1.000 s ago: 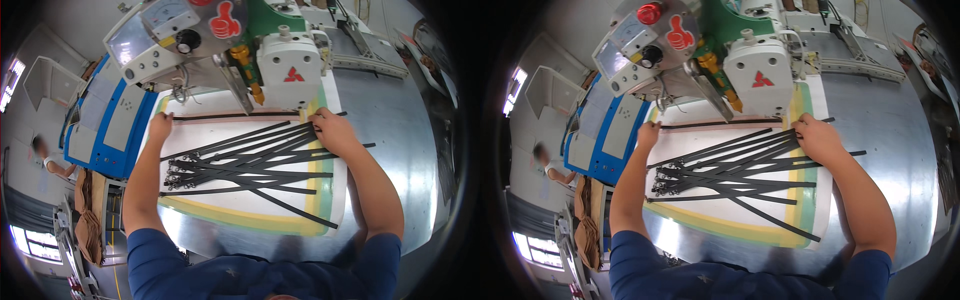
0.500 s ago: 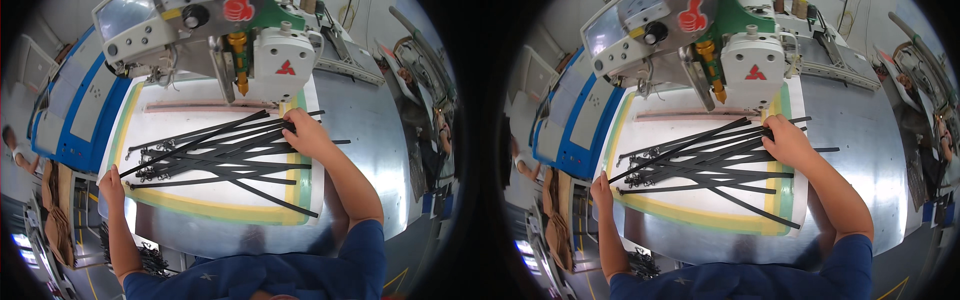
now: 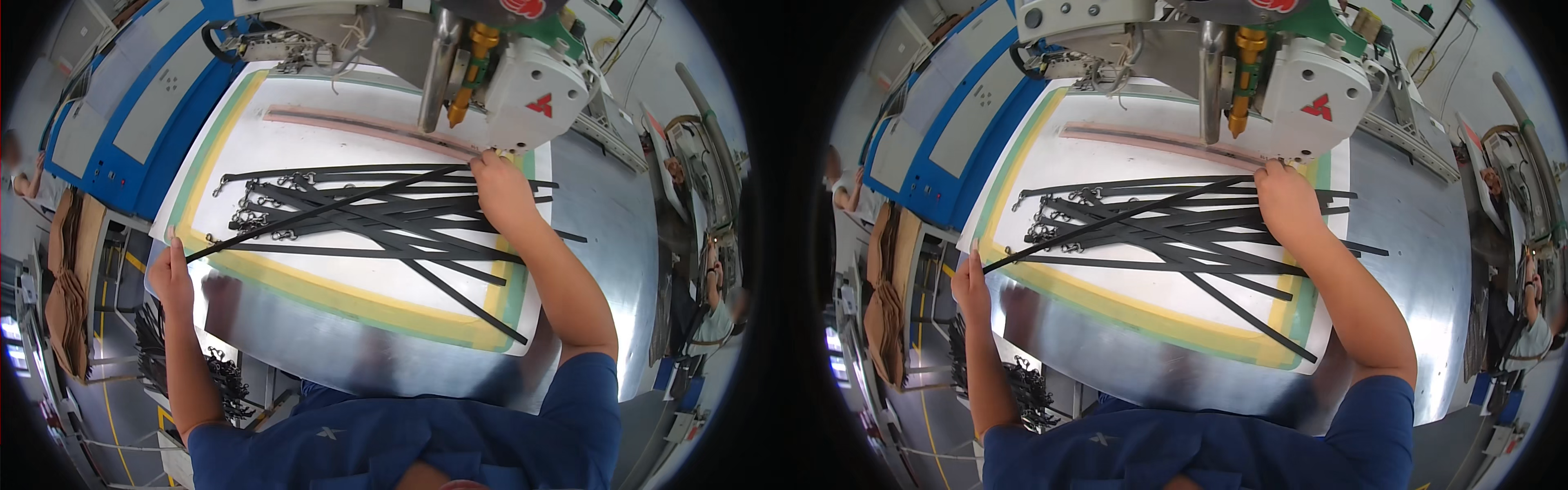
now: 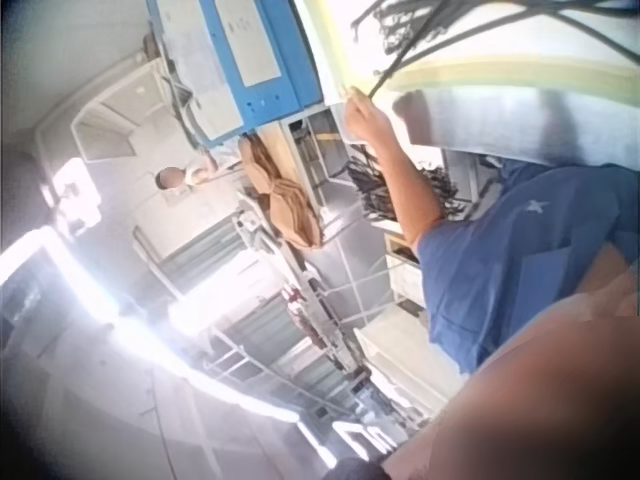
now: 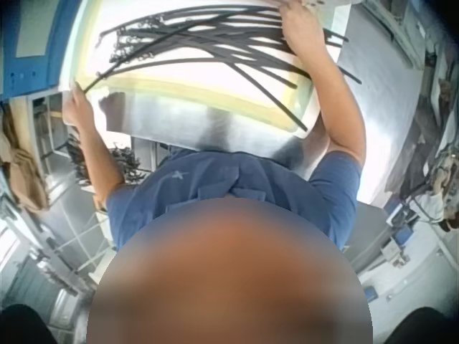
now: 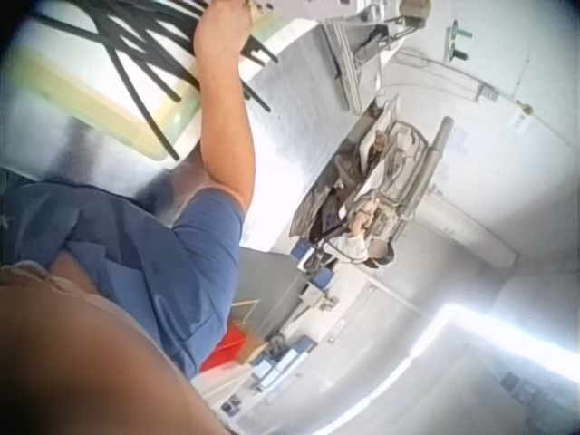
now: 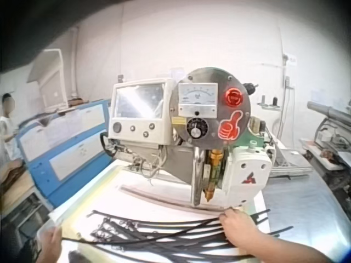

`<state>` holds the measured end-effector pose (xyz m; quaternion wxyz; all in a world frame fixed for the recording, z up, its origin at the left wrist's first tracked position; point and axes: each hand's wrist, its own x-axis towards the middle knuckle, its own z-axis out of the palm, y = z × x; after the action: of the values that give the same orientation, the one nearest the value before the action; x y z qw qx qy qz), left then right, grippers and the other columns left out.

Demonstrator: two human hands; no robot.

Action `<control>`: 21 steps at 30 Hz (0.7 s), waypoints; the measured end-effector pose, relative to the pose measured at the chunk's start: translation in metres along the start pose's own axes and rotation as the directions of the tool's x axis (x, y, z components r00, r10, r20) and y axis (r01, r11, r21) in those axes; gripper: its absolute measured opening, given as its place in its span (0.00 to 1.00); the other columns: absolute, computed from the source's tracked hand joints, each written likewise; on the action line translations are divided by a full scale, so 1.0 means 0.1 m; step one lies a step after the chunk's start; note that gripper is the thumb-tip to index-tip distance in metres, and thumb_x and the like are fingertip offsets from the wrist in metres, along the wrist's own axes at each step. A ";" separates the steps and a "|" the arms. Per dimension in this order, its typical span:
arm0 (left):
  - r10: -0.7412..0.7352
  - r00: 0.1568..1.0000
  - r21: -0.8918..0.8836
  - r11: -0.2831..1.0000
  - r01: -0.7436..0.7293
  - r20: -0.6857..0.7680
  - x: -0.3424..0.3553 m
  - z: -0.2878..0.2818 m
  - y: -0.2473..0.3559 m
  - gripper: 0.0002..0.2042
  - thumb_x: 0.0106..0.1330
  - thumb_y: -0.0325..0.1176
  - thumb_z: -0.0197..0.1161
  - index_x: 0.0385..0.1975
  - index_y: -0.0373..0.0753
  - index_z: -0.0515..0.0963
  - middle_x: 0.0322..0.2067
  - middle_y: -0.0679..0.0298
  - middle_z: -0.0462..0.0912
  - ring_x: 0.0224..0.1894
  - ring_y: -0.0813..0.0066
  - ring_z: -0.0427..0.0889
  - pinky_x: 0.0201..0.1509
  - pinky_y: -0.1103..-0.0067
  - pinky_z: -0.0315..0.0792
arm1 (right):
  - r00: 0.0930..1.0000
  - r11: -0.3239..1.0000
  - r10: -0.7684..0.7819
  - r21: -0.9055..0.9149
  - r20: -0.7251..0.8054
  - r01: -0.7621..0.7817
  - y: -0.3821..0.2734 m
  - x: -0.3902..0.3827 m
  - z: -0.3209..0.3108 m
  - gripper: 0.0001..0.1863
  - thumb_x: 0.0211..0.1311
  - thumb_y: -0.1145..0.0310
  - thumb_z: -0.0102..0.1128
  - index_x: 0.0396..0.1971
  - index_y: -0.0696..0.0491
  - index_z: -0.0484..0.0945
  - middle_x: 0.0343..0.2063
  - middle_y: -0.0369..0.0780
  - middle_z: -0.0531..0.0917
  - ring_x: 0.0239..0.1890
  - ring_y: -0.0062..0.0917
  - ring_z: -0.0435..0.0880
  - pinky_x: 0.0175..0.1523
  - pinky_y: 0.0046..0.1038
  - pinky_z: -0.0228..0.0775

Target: Positioning and stitching fabric or leather straps using an industrial pattern sewing machine.

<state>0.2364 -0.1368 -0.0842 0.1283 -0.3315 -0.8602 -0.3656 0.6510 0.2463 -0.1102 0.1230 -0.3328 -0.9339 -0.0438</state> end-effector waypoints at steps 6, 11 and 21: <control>-0.020 0.999 -0.066 0.998 0.018 -0.034 0.00 0.01 -0.04 0.25 0.82 0.42 0.57 0.21 0.30 0.70 0.18 0.71 0.63 0.24 0.83 0.58 0.27 0.74 0.53 | 0.990 0.968 0.014 0.251 -0.143 0.022 -0.14 0.09 -0.04 0.11 0.61 0.77 0.67 0.44 0.58 0.83 0.45 0.47 0.81 0.49 0.44 0.85 0.52 0.40 0.80; -0.038 0.998 -0.219 0.975 0.025 -0.055 -0.02 0.12 0.03 0.25 0.83 0.41 0.57 0.21 0.32 0.70 0.18 0.73 0.62 0.25 0.84 0.58 0.27 0.75 0.51 | 0.996 0.921 -0.086 0.382 -0.007 0.082 -0.26 0.17 -0.03 0.09 0.65 0.76 0.64 0.44 0.54 0.83 0.47 0.43 0.81 0.49 0.44 0.85 0.52 0.42 0.79; 0.052 0.985 -0.346 0.938 0.009 0.166 0.40 0.50 0.81 0.22 0.81 0.43 0.59 0.26 0.32 0.75 0.21 0.71 0.70 0.27 0.85 0.65 0.30 0.77 0.59 | 0.930 0.641 0.334 0.760 -0.152 -0.106 0.72 -0.64 -1.07 0.05 0.77 0.68 0.63 0.45 0.53 0.82 0.33 0.32 0.82 0.27 0.14 0.74 0.32 0.21 0.67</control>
<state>0.2614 -0.0407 -0.0564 -0.0030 -0.3889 -0.7868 -0.4793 0.7663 0.2451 -0.0232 0.3816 -0.3563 -0.7953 0.3079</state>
